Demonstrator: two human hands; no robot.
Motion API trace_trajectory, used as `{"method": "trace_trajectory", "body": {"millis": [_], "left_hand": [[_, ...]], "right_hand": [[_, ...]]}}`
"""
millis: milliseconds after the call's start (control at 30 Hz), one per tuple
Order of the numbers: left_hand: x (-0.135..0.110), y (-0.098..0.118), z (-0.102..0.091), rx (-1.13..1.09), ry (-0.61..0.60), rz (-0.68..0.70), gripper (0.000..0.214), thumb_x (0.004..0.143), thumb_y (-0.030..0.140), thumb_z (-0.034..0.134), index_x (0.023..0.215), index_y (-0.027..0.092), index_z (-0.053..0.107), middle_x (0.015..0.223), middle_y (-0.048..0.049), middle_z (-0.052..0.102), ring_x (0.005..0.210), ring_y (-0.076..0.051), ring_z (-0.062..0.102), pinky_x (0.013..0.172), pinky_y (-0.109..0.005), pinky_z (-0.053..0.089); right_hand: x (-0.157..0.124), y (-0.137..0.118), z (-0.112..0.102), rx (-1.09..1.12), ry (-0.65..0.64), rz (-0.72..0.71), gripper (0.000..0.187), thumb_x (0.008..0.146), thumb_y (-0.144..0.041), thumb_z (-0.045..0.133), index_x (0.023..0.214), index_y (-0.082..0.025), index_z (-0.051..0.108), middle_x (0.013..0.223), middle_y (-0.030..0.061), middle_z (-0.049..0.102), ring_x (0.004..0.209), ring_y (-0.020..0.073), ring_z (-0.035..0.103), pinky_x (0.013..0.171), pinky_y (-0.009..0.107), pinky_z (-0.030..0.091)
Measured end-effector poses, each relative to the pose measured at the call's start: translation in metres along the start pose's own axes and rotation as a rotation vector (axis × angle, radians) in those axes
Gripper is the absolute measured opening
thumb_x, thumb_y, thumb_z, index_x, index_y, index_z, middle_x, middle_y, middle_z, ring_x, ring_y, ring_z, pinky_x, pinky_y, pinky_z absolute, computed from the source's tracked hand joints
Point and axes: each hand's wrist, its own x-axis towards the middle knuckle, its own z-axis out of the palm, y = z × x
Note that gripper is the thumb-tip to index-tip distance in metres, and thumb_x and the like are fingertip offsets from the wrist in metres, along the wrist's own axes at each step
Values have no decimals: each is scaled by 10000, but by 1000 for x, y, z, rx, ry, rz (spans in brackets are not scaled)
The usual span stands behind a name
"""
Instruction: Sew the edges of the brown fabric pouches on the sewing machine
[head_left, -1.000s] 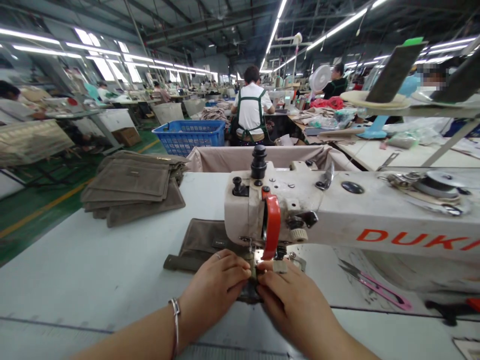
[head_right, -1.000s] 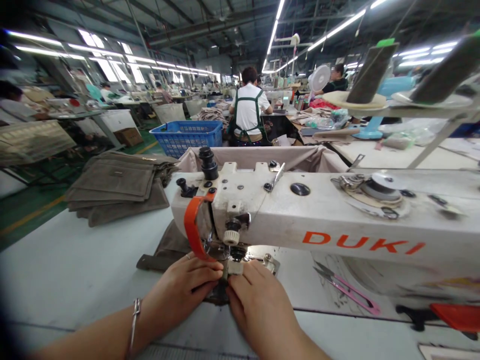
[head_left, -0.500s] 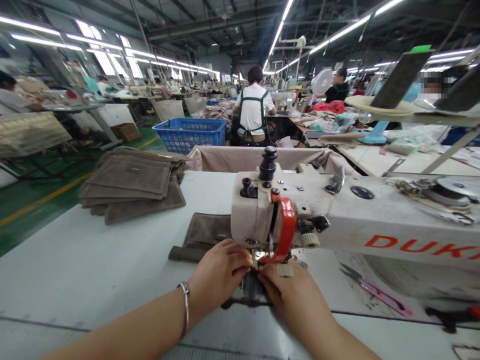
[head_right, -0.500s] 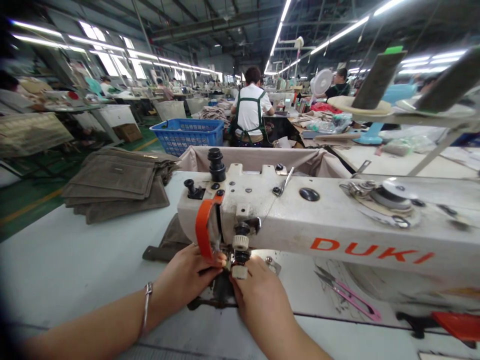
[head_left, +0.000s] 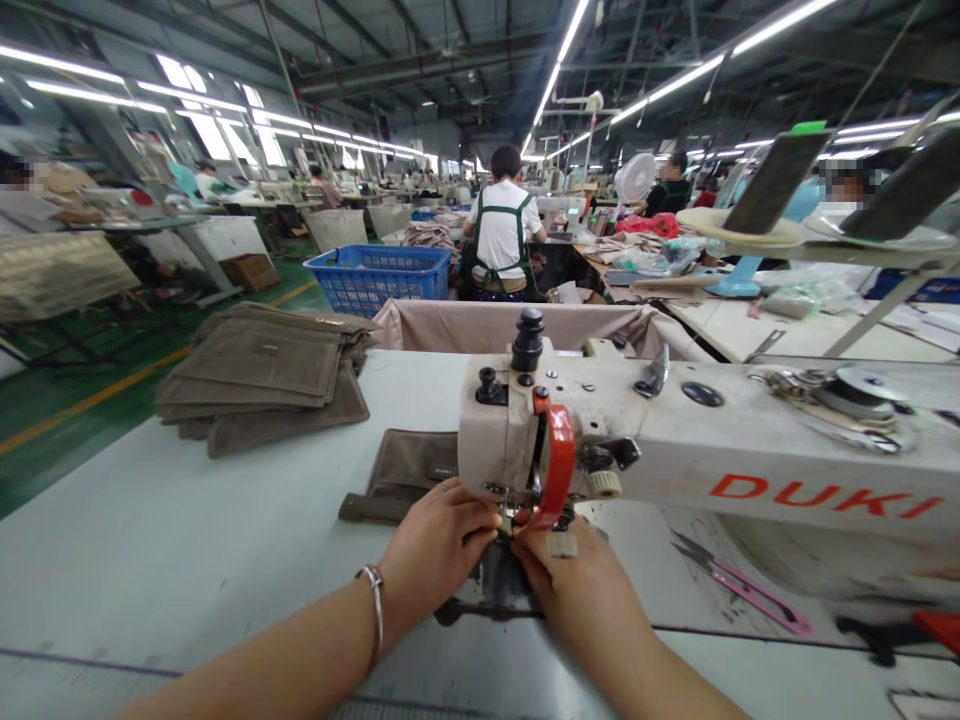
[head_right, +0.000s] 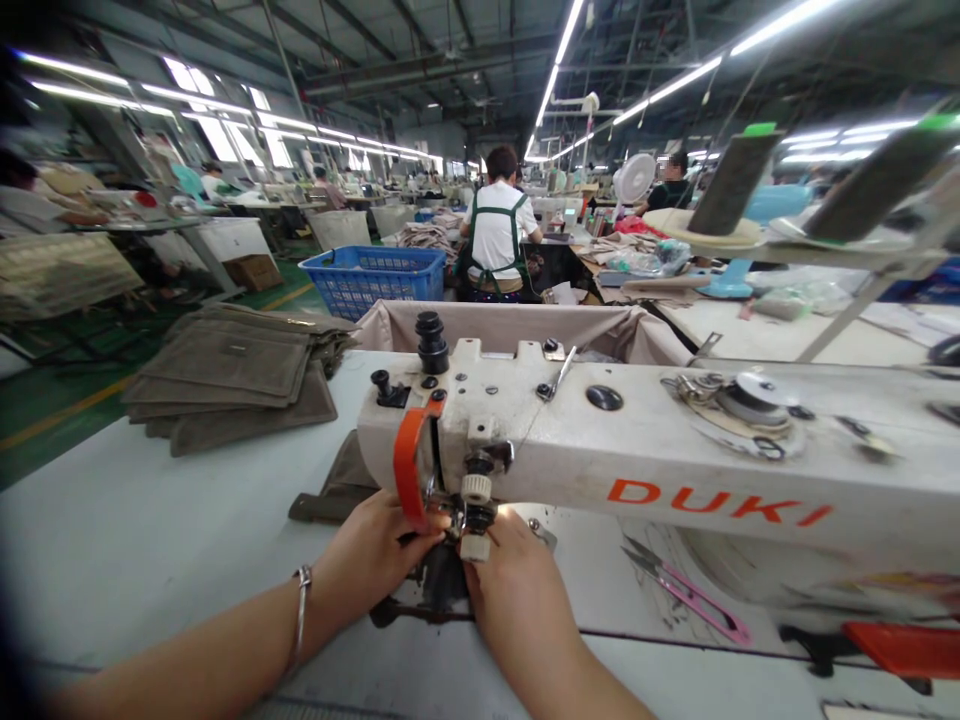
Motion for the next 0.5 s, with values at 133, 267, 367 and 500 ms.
{"method": "trace_trajectory", "body": {"millis": [133, 267, 367, 500], "left_hand": [[0, 1, 2, -9, 6, -16, 187, 782, 40, 719, 856, 211, 726, 917, -12, 717, 901, -207, 637, 857, -341, 515], [1, -1, 6, -17, 23, -34, 205, 772, 34, 729, 849, 223, 726, 895, -6, 717, 882, -206, 635, 852, -335, 507], [1, -2, 8, -13, 33, -34, 206, 768, 29, 732, 833, 224, 724, 898, -4, 718, 887, -208, 633, 856, -337, 502], [0, -2, 7, -4, 25, -31, 194, 776, 34, 732, 819, 222, 715, 889, -3, 715, 885, -212, 632, 850, -343, 499]], "right_hand": [[0, 0, 1, 0, -9, 17, 199, 842, -52, 597, 940, -200, 689, 933, 67, 687, 868, 232, 605, 778, 328, 523], [0, 0, 3, 7, -2, 70, 208, 827, -58, 626, 962, -200, 694, 958, 72, 688, 894, 237, 610, 808, 327, 524], [0, 0, 3, 6, -9, 74, 220, 818, -48, 632, 966, -199, 696, 969, 71, 692, 901, 242, 613, 821, 331, 523], [0, -2, 1, 1, -9, 57, 215, 812, -38, 640, 942, -202, 693, 961, 69, 690, 895, 237, 612, 806, 321, 519]]}}
